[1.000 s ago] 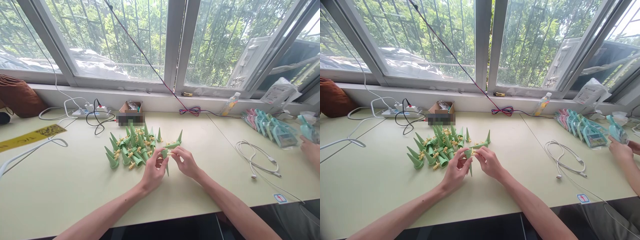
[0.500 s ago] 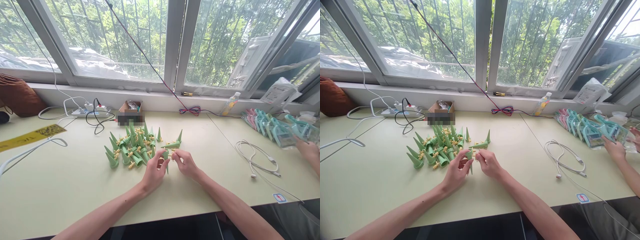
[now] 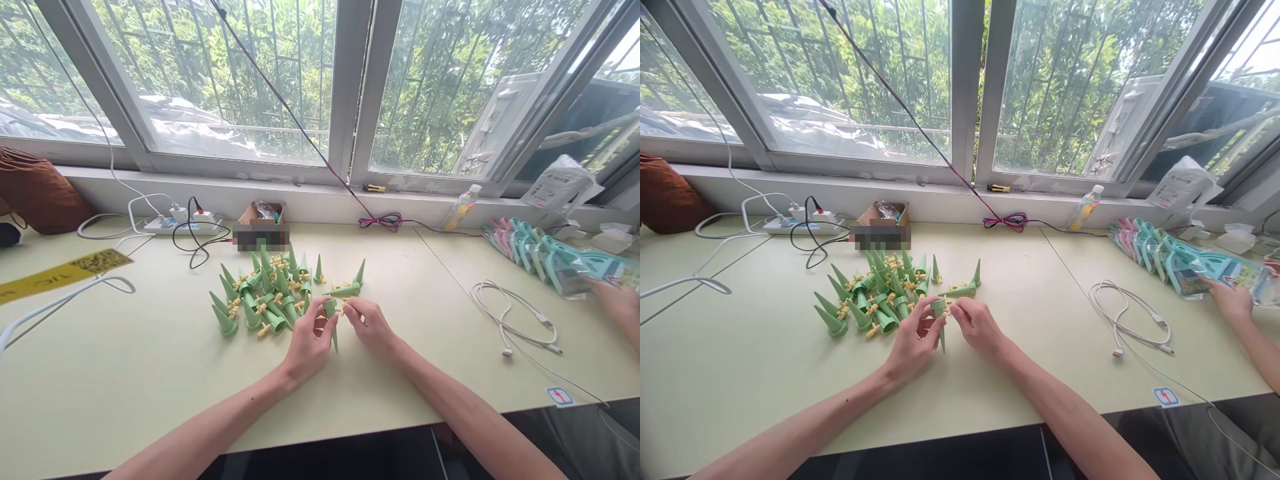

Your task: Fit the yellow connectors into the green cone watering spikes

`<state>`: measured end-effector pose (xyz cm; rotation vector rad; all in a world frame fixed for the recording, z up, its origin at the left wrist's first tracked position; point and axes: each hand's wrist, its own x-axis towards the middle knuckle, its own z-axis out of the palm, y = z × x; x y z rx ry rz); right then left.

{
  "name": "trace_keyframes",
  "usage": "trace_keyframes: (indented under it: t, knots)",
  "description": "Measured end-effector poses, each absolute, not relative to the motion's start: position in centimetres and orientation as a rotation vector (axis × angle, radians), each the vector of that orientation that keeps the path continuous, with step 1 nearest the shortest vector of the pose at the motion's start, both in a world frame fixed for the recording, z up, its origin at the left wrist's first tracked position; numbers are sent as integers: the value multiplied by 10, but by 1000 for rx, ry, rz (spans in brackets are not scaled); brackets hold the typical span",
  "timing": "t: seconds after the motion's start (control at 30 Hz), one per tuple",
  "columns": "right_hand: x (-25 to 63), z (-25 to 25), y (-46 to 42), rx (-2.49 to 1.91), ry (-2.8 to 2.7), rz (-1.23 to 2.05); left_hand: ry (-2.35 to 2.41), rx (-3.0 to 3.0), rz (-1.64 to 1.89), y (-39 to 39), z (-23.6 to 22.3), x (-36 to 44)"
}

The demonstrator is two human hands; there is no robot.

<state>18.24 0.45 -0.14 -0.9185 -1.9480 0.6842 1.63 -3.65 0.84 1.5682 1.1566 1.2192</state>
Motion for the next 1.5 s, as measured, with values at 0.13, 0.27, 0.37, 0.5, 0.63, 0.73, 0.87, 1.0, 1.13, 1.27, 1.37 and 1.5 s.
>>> trace_keyframes:
  t: [0.13,0.27,0.37,0.5,0.63,0.73,0.87,1.0,1.13,1.27,1.37,1.5]
  knots:
    - [184,1,5,-822,-1943,668,1134,1512,1230,-38,11,17]
    - [186,-3,7,-788,-1963,590,1129,1473,1233,-38,10,17]
    - [186,-6,8,-798,-1957,554,1143,1500,1226,-38,8,17]
    - [185,-6,6,-817,-1946,579,1171,1570,1214,-38,6,17]
    - [184,-5,4,-892,-1917,624,1189,1675,1212,-38,3,17]
    - [181,-5,3,-936,-1871,653,1187,1762,1235,-39,-1,16]
    - [178,-4,2,-938,-1809,797,1194,1887,1240,-39,-6,15]
    - [178,-3,1,-980,-1809,820,1182,1975,1243,-39,-10,14]
    - [178,-3,2,-993,-1808,837,1164,1883,1235,-40,-5,16]
    - [178,-1,3,-1031,-1827,737,1126,1557,1191,-39,4,18]
    - [180,2,4,-1024,-1876,681,1076,1338,1157,-38,9,20]
    - [187,2,7,-917,-2000,666,1063,1188,1152,-39,14,21]
